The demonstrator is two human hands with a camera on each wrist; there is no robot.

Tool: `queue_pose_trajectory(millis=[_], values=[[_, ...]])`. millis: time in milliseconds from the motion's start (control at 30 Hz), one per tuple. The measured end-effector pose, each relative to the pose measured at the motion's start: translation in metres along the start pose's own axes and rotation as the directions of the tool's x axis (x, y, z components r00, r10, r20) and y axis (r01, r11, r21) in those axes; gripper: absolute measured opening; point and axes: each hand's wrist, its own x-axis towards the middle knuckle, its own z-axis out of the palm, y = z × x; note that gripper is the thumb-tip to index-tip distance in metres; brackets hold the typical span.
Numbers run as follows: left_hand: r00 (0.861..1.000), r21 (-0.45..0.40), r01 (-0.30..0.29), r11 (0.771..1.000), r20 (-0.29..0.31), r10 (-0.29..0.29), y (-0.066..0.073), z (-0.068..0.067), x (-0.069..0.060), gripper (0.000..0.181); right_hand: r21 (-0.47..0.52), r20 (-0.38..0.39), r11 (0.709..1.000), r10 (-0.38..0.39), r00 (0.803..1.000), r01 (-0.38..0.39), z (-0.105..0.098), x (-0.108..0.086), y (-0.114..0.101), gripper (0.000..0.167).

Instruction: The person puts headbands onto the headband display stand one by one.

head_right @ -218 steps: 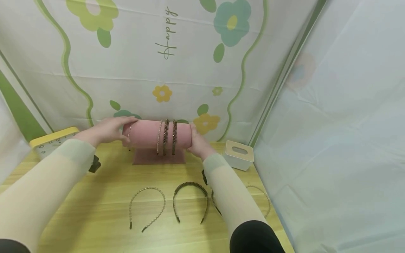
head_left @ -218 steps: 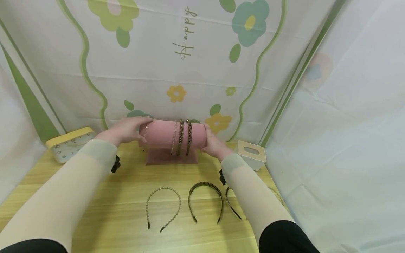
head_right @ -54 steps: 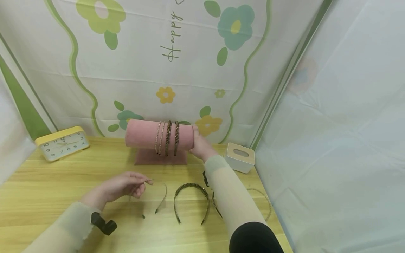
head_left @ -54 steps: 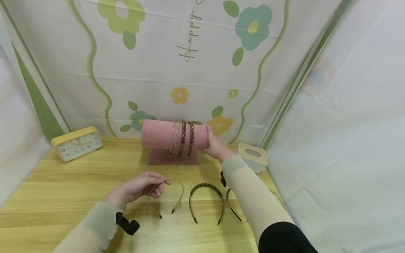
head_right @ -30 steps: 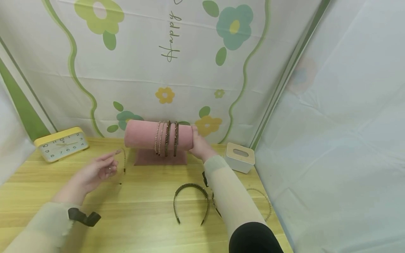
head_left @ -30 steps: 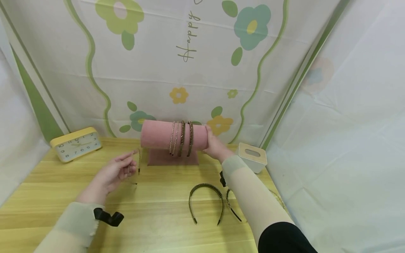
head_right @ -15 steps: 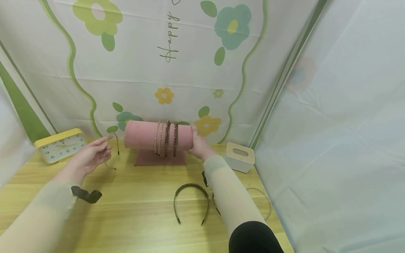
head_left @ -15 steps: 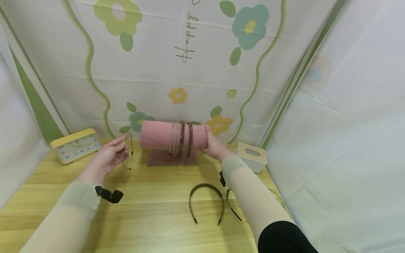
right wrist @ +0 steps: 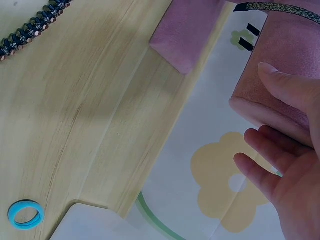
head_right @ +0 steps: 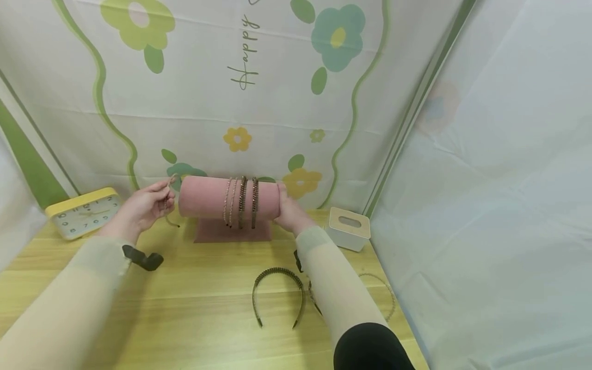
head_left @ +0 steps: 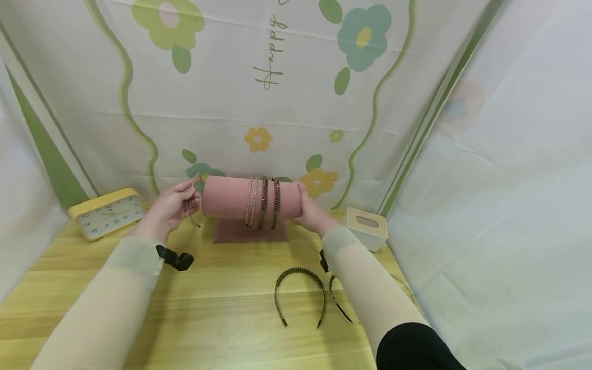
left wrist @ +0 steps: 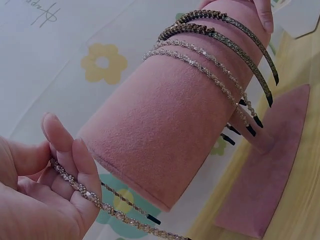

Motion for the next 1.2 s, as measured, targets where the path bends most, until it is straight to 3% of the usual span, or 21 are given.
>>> queue_pose_trajectory(millis=[533,767,967,1100,1200], values=[[1.000,0.093,0.019,0.996,-0.012,-0.018,0.007,0.014,0.016,0.057,-0.022,-0.004,1.000,0.013,1.000,-0.013,-0.002,-0.001,-0.003,0.121],[1.000,0.135,0.008,0.991,-0.006,-0.007,0.009,0.027,0.024,0.055,-0.017,0.004,1.000,0.020,1.000,-0.020,-0.002,-0.003,-0.004,0.121],[0.999,0.166,0.030,0.986,-0.048,-0.022,0.008,0.040,0.028,0.053,-0.030,0.005,0.999,0.029,1.000,-0.029,-0.002,-0.003,-0.005,0.119],[0.997,0.264,0.038,0.964,-0.079,-0.018,0.006,0.046,0.029,0.052,-0.023,0.001,0.999,0.024,1.000,-0.024,-0.002,-0.003,-0.005,0.120],[0.992,0.377,0.042,0.925,-0.125,0.006,0.004,0.051,0.031,0.051,-0.022,0.001,0.999,0.031,1.000,-0.031,-0.002,-0.003,-0.005,0.120]])
